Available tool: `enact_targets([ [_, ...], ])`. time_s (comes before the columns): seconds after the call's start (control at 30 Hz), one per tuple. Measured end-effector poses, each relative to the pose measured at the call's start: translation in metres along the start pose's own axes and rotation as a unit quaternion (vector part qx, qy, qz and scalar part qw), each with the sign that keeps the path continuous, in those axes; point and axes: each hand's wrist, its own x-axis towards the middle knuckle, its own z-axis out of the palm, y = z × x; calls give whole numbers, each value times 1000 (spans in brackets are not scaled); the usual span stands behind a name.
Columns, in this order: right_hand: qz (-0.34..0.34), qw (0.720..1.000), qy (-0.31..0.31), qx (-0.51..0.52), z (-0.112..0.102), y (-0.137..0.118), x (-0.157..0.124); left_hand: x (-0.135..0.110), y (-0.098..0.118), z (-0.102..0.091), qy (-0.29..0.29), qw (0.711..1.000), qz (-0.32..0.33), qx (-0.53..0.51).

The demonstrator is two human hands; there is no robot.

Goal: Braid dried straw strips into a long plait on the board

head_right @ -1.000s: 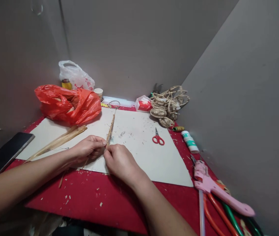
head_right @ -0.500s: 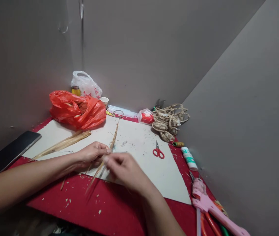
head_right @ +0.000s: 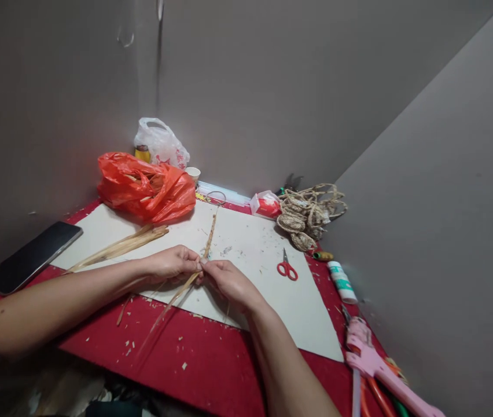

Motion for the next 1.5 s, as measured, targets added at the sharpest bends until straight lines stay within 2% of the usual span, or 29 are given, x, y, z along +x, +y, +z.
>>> enact_targets([
  [0.13,28,997,-40,60,-6,5,5,1,3,-6,-38,999,-5,24],
  [0.27,36,991,-59,119,-5,10,6,-3,10,-14,-74,996,-39,19],
  [0.37,38,990,-57,122,-6,11,6,-7,19,-25,-71,992,-48,97],
  [0.47,36,988,-64,134,-8,11,7,-13,33,-41,18,975,-33,221],
  [0.6,32,987,-69,143,-10,13,8,-26,53,-62,233,922,42,305],
  [0.67,29,986,-74,148,-10,13,9,-36,59,-72,299,899,73,312],
  [0.8,22,985,-86,147,-8,11,9,-55,58,-89,317,893,101,304],
  [0.93,17,986,-88,143,-7,9,8,-68,43,-94,328,880,45,341],
  [1.0,15,985,-90,145,-6,8,8,-71,37,-92,336,855,24,395],
  [1.13,10,986,-94,138,-6,7,8,-73,29,-89,403,744,-20,533],
  [1.2,9,986,-94,137,-5,6,7,-72,26,-90,419,717,-46,555],
  [1.27,6,986,-92,138,-5,4,5,-71,22,-93,409,728,-60,547],
  [1.4,1,985,-94,144,-5,2,4,-70,18,-101,360,777,-68,513],
  [1.5,-4,984,-95,150,-6,1,5,-71,20,-103,355,772,-75,523],
])
